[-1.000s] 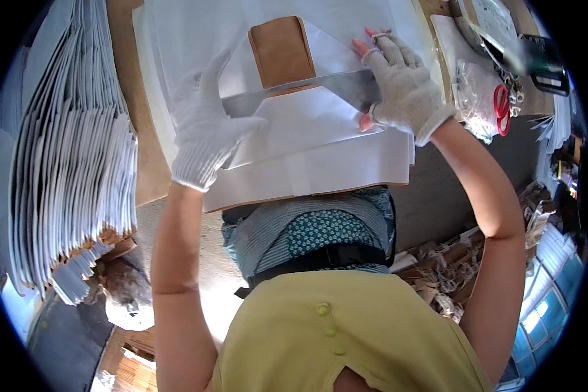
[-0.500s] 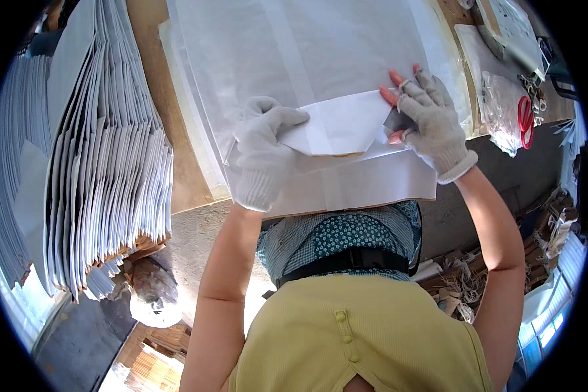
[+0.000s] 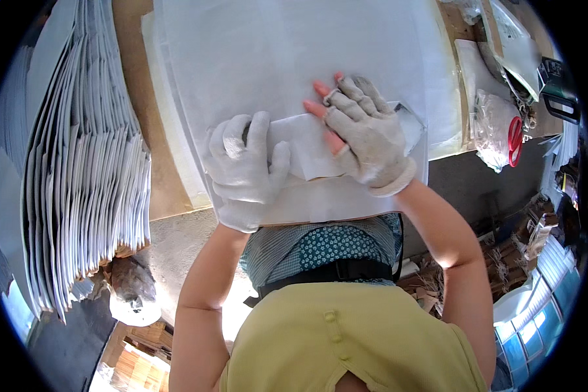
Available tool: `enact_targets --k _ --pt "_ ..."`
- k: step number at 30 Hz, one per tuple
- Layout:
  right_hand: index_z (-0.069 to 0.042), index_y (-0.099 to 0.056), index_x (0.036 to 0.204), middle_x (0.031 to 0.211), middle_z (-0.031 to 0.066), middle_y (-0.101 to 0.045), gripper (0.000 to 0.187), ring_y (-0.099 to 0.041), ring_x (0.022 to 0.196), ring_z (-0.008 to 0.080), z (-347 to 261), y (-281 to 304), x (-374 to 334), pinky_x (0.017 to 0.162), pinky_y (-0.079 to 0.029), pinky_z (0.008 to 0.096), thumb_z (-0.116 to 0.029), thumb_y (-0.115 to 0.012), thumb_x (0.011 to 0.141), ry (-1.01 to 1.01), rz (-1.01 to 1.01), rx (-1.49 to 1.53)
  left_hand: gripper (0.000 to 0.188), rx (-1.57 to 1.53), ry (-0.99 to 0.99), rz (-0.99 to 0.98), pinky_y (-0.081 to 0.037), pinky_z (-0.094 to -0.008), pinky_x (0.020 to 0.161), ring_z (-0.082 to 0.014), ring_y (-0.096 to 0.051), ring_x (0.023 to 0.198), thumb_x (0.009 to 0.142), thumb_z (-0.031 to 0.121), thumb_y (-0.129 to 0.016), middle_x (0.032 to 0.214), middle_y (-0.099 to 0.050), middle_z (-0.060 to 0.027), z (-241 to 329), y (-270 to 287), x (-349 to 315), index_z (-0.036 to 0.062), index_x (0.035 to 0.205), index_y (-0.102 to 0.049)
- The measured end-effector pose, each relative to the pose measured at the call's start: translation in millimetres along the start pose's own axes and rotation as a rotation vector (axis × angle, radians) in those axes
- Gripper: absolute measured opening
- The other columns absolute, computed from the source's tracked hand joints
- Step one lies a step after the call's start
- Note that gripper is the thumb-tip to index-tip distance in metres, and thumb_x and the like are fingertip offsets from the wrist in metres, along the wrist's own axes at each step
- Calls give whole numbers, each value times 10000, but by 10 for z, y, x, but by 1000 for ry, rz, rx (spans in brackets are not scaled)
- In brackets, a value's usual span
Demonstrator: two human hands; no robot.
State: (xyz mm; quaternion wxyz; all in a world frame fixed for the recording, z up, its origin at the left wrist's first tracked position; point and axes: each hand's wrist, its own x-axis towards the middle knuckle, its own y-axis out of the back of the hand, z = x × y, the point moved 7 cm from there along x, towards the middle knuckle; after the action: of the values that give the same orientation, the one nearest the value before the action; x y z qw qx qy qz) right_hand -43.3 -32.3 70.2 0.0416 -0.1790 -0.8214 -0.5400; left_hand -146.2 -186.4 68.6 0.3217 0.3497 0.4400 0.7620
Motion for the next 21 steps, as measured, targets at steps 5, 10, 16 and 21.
enact_targets --k 5,10,16,21 --pt "-82 -756 1215 1351 146 -694 350 -595 1327 381 -62 -65 53 1173 -407 529 -198 -629 910 -84 137 -18 405 32 -19 81 -488 -478 929 -342 -587 1105 843 165 -738 1209 -606 -102 261 -135 154 80 1235 -682" --pt "-54 -718 1259 1335 168 -689 398 -612 1284 386 72 128 -76 1155 -423 544 -205 -636 900 147 8 -25 379 -68 -48 45 -491 -453 955 -344 -601 1133 878 146 -703 1197 -633 -121 -89 -30 -9 76 1250 -684" --pt "-69 -677 1289 1369 150 -656 447 -577 1315 368 656 518 -327 1140 -435 500 -182 -689 857 98 -82 -155 460 -547 481 58 -527 -421 960 -329 -595 1194 947 168 -660 1283 -614 -173 -585 486 -461 -7 1364 -576" --pt "-61 -635 1352 1305 156 -668 685 -583 1256 387 448 678 -578 1099 -437 493 -191 -857 716 -156 -189 -134 510 -1739 1285 247 -510 -409 1030 -312 -589 1226 1084 231 -525 1423 -560 -166 -615 138 -1181 -69 1483 -419"
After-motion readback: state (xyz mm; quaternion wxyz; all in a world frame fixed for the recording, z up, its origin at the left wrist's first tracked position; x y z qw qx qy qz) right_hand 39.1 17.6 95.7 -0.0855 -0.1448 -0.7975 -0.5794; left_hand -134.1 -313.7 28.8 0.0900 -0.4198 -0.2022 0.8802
